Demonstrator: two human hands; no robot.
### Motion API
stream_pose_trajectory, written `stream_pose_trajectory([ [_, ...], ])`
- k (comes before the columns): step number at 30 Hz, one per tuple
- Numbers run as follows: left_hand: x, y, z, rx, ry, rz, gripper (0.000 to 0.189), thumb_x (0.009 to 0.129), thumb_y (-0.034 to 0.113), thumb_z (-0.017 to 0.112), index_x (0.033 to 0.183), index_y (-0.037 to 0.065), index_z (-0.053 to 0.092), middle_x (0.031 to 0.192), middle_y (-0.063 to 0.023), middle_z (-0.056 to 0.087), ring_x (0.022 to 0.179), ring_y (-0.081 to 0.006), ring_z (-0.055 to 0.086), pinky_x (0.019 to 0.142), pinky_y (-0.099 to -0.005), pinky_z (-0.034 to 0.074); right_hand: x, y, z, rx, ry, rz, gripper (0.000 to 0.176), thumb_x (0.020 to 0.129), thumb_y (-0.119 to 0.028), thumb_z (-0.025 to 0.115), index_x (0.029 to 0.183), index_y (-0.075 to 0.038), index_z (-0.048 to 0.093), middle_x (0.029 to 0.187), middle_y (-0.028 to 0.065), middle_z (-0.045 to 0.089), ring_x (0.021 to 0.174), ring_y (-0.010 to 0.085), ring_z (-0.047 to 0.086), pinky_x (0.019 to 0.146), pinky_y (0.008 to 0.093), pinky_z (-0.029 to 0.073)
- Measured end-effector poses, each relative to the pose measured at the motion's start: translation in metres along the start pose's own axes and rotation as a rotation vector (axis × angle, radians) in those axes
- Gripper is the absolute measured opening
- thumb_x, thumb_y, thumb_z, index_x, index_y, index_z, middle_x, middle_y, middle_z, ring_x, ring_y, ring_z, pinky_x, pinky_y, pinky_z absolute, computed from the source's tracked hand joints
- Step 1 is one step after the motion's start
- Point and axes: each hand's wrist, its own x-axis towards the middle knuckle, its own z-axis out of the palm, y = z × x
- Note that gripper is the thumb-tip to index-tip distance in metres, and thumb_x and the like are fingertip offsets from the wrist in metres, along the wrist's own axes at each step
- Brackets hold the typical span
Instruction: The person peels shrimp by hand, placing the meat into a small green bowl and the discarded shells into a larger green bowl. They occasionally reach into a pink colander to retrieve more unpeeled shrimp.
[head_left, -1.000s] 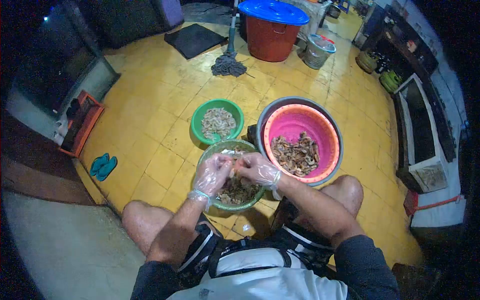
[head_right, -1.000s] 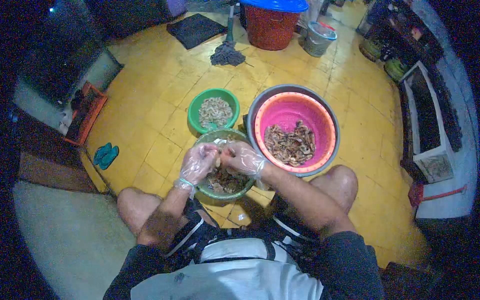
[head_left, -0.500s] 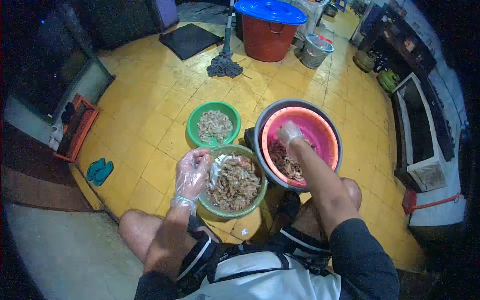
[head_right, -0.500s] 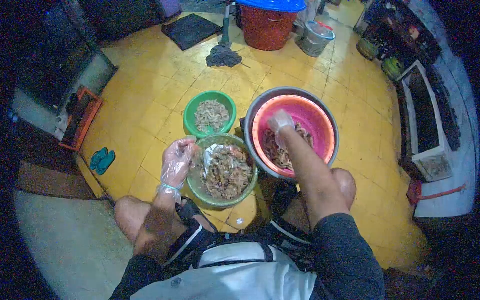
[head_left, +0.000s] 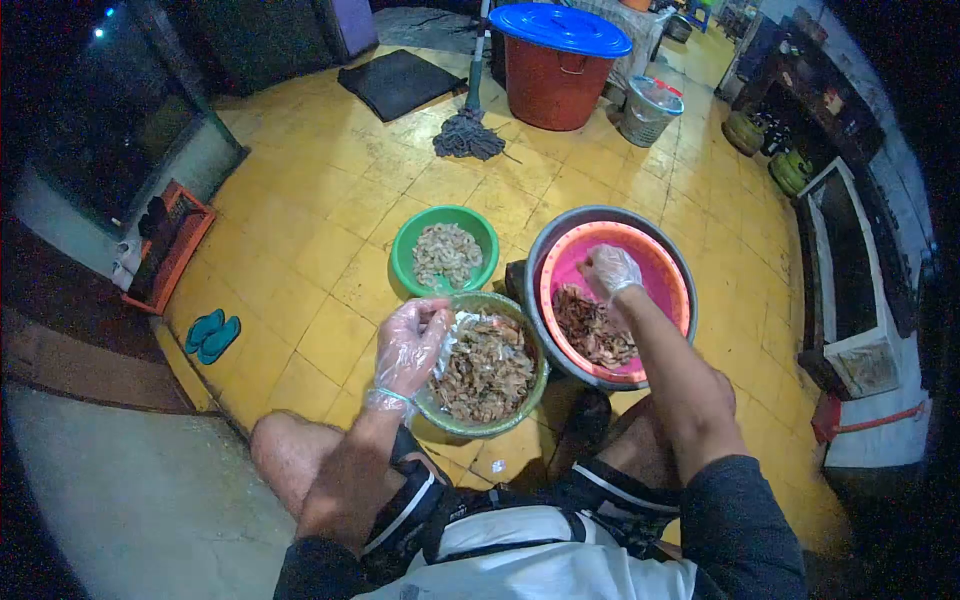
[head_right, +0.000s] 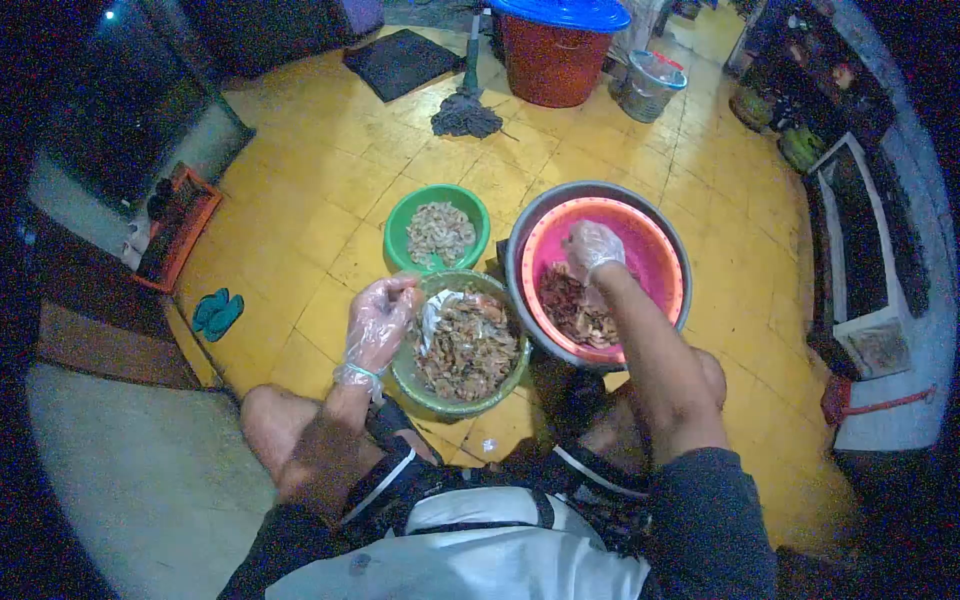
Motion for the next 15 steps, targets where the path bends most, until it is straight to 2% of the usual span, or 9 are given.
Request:
stream_pose_trajectory([
  [1,0.0,-0.003,0.005,0.062,-0.032,0.04,0.022,0.089,0.008,0.066,0.109,-0.003,0.066,0.094,-0.0083,0.069,0.083,-0.012,0.064,0.072,-0.0259,0.052,-0.017,-0.019,-0.026,-0.004,-0.062,-0.169,0.025,0.087,-0.026,0.058,0.091,-0.005,0.071,0.091,0.0249,0.066,0.086,0.0409,0.065,0.071,0.0509,0.05],
  [2,-0.003,-0.004,0.009,0.125,-0.058,0.08,0.024,0.088,0.008,0.067,0.11,-0.002,0.067,0.098,-0.0104,0.07,0.088,-0.0144,0.066,0.074,-0.0269,0.053,-0.041,-0.031,-0.03,0.122,0.085,-0.296,0.023,0.087,-0.023,0.058,0.087,-0.004,0.069,0.083,0.0254,0.064,0.079,0.0411,0.065,0.067,0.0501,0.049],
  [3,-0.006,-0.003,0.014,0.121,-0.048,0.079,0.024,0.088,0.008,0.067,0.11,-0.002,0.067,0.098,-0.0104,0.07,0.088,-0.0144,0.066,0.074,-0.0269,0.053,-0.061,-0.044,-0.04,0.14,0.043,-0.327,0.022,0.085,-0.024,0.06,0.088,-0.004,0.069,0.084,0.0234,0.066,0.08,0.0405,0.065,0.07,0.0492,0.05],
  [5,-0.015,0.003,0.026,0.198,-0.128,0.306,0.028,0.088,0.009,0.068,0.114,-0.001,0.066,0.116,-0.0097,0.068,0.101,-0.0145,0.064,0.088,-0.0283,0.052,-0.106,-0.075,-0.053,0.216,0.0,-0.343,0.022,0.085,-0.026,0.062,0.088,-0.005,0.069,0.082,0.0214,0.066,0.078,0.0399,0.066,0.072,0.0483,0.051],
  [6,-0.022,0.016,0.032,0.215,-0.124,0.29,0.029,0.088,0.009,0.068,0.116,0.001,0.066,0.121,-0.01,0.066,0.105,-0.0151,0.063,0.092,-0.0289,0.051,-0.123,-0.084,-0.049,0.284,0.013,-0.389,0.023,0.086,-0.026,0.061,0.09,-0.005,0.069,0.081,0.0215,0.066,0.078,0.0396,0.066,0.072,0.0485,0.051],
  [9,-0.029,0.019,0.032,0.36,-0.209,0.374,0.029,0.087,0.009,0.069,0.115,0.001,0.067,0.117,-0.0103,0.068,0.103,-0.016,0.064,0.09,-0.0292,0.052,-0.147,-0.108,-0.036,0.38,0.042,-0.527,0.022,0.085,-0.021,0.063,0.091,-0.001,0.069,0.073,0.021,0.064,0.068,0.0336,0.067,0.064,0.046,0.05],
  [10,-0.028,0.015,0.032,0.245,-0.315,0.189,0.028,0.086,0.01,0.07,0.113,0.001,0.067,0.112,-0.0095,0.069,0.1,-0.0154,0.065,0.088,-0.0296,0.052,-0.154,-0.113,-0.038,0.419,-0.061,-0.478,0.026,0.086,-0.027,0.06,0.1,-0.007,0.071,0.081,0.0219,0.066,0.081,0.0385,0.067,0.076,0.0476,0.052],
  [13,-0.022,-0.015,0.03,0.183,-0.336,0.235,0.026,0.087,0.011,0.069,0.111,0.001,0.068,0.105,-0.0083,0.071,0.092,-0.0135,0.066,0.083,-0.0292,0.053,-0.156,-0.122,-0.03,0.458,-0.071,-0.506,0.028,0.086,-0.027,0.059,0.104,-0.008,0.071,0.084,0.0225,0.066,0.082,0.0394,0.066,0.074,0.0475,0.052],
  [15,-0.029,0.008,0.028,0.297,-0.316,0.243,0.023,0.089,0.01,0.067,0.11,0.0,0.068,0.103,-0.0076,0.07,0.089,-0.0122,0.065,0.08,-0.0282,0.053,-0.156,-0.124,-0.029,0.455,-0.051,-0.531,0.03,0.084,-0.026,0.058,0.106,-0.009,0.071,0.085,0.0236,0.066,0.081,0.0402,0.066,0.072,0.0474,0.052],
])
